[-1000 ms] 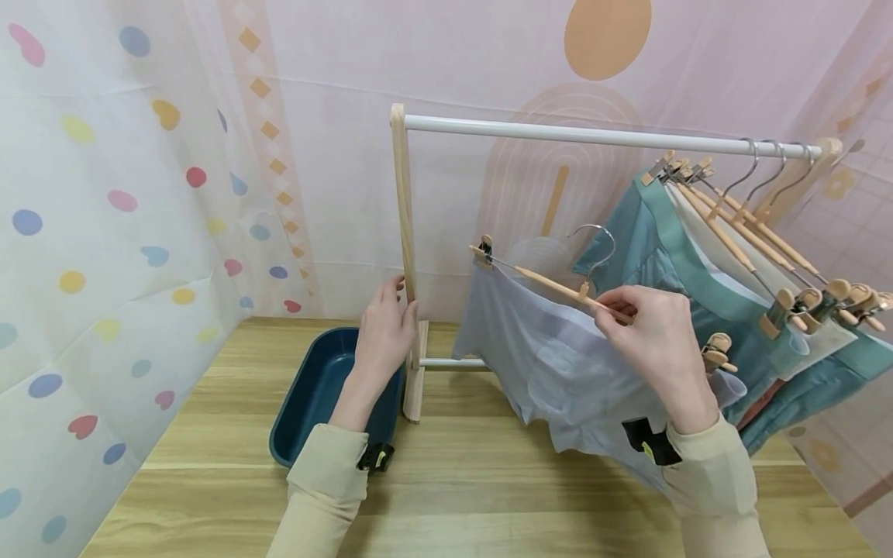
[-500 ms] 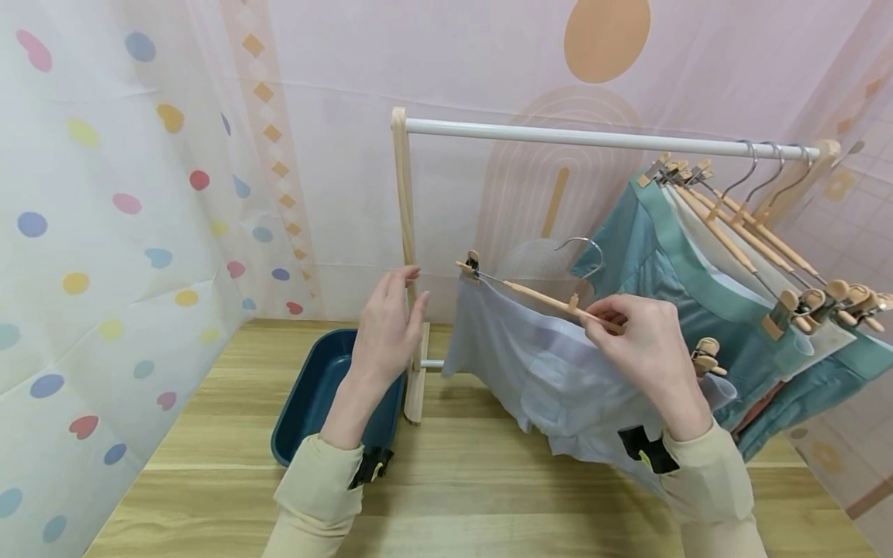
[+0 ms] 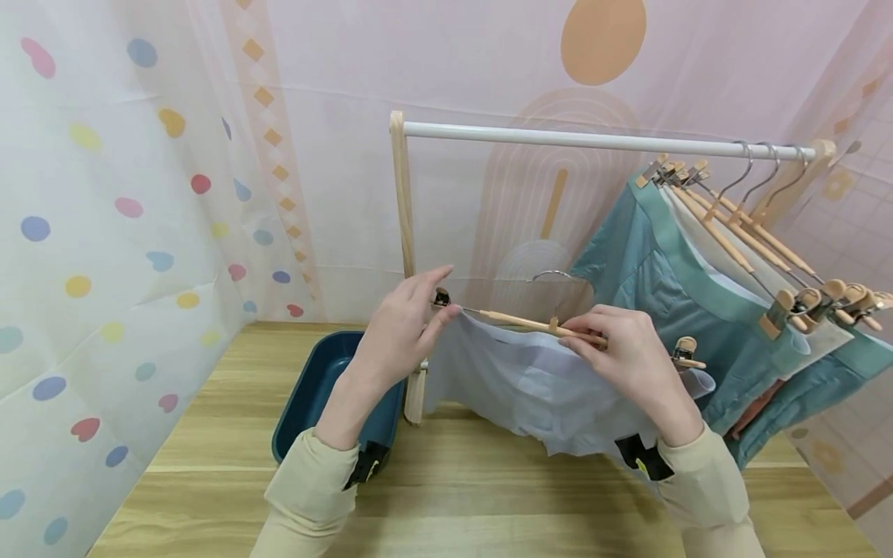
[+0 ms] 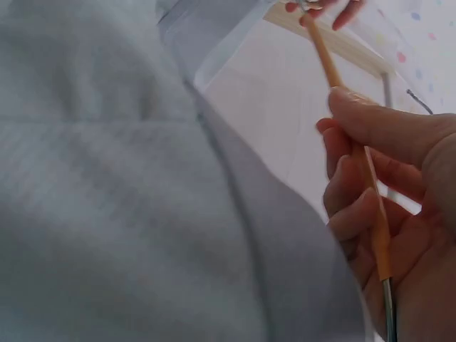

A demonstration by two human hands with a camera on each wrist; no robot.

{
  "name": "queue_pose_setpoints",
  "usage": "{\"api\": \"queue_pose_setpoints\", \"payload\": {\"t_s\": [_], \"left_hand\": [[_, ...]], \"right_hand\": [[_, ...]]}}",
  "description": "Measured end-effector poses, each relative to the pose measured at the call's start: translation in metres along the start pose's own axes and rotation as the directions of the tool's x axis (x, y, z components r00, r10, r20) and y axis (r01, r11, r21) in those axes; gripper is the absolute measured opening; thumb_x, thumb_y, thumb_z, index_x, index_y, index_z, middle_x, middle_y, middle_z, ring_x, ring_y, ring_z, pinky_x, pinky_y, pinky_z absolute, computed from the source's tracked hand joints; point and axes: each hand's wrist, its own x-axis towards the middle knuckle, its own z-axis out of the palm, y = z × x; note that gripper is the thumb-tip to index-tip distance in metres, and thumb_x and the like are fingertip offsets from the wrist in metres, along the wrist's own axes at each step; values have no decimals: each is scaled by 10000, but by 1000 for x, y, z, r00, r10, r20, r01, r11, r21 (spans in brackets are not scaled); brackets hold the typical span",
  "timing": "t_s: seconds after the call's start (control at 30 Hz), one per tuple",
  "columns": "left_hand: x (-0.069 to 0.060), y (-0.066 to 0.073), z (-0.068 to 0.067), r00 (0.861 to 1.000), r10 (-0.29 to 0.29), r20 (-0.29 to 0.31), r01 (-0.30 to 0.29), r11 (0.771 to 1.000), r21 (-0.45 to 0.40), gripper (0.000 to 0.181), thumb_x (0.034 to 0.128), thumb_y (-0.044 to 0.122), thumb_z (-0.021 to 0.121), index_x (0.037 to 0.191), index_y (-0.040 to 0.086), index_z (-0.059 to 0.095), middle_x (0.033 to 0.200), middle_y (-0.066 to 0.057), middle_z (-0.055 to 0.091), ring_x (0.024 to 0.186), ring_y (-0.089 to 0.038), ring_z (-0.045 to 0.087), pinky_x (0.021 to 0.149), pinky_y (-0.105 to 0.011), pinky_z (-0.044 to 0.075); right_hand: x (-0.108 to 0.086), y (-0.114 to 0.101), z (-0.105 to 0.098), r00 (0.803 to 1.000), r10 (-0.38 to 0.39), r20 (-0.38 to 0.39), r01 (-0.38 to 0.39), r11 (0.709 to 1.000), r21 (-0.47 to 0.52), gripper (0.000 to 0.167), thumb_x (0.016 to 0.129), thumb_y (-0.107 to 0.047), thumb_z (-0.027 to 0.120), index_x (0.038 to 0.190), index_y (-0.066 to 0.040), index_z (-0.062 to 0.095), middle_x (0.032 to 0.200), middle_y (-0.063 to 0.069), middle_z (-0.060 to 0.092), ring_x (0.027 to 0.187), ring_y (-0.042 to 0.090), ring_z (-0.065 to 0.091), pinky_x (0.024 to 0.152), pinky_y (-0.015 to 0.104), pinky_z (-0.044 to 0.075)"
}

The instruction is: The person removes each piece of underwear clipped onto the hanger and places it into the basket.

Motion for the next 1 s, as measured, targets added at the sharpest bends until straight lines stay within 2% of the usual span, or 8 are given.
{"api": "queue_pose_setpoints", "payload": {"t_s": [0.17, 0.3, 0.5, 0.63, 0.73, 0.83, 1.0], "left_hand": [[-2, 1, 1, 999, -23, 39, 23, 1000, -10, 440, 954, 257, 563, 1324, 25, 511, 1194, -136, 641, 1108, -297, 593, 952, -446, 479], [-2, 0, 1, 999, -31, 44, 31, 999, -9, 380, 958, 258, 557, 1261, 28, 559, 1110, -111, 669, 1007, -281, 612, 924, -442, 479], [-5, -3, -2, 999, -4, 41, 2, 1000, 27, 309, 939, 249, 587, 1156, 30, 615, 1063, -111, 687, 952, -259, 636, 902, -439, 492], [-6, -6, -4, 998, 10, 69, -12, 1000, 26, 298, 929, 242, 600, 1137, 31, 629, 1038, -107, 689, 901, -241, 637, 874, -417, 500], [-6, -8, -7, 995, 25, 92, -27, 999, 23, 296, 922, 243, 606, 1131, 34, 632, 998, -92, 687, 828, -217, 619, 803, -377, 505], [-6, -11, -9, 992, 58, 111, -61, 998, 23, 297, 907, 241, 624, 1121, 35, 631, 975, -79, 687, 776, -195, 605, 733, -341, 496], [-6, -17, -12, 983, 126, 130, -130, 991, 18, 334, 868, 233, 660, 1122, 19, 621, 996, -85, 691, 812, -204, 635, 747, -348, 508]], "right_hand": [[-5, 1, 9, 993, -109, -51, 107, 994, -36, 143, 706, -32, 805, 813, -102, 742, 700, -39, 630, 562, 19, 507, 533, 126, 385], [-7, 2, 12, 980, -179, -91, 169, 979, -115, 152, 701, -37, 809, 816, -95, 729, 710, -22, 621, 562, 46, 507, 521, 174, 404], [-7, 4, 14, 955, -268, -126, 242, 952, -189, 145, 702, -48, 808, 806, -87, 715, 711, 2, 616, 588, 92, 543, 520, 233, 448], [-6, 5, 15, 948, -286, -140, 257, 946, -196, 150, 695, -40, 809, 803, -84, 715, 718, 6, 622, 605, 100, 557, 526, 241, 458], [-7, 6, 16, 948, -285, -139, 256, 947, -194, 156, 693, -34, 809, 808, -85, 716, 723, 6, 627, 611, 99, 558, 531, 239, 459], [-7, 6, 17, 951, -278, -133, 250, 949, -191, 163, 692, -31, 811, 813, -85, 717, 726, 6, 630, 616, 98, 558, 533, 235, 459], [-8, 8, 18, 955, -270, -126, 246, 953, -179, 175, 687, -23, 813, 821, -83, 719, 729, 7, 631, 620, 94, 555, 537, 225, 456]]}}
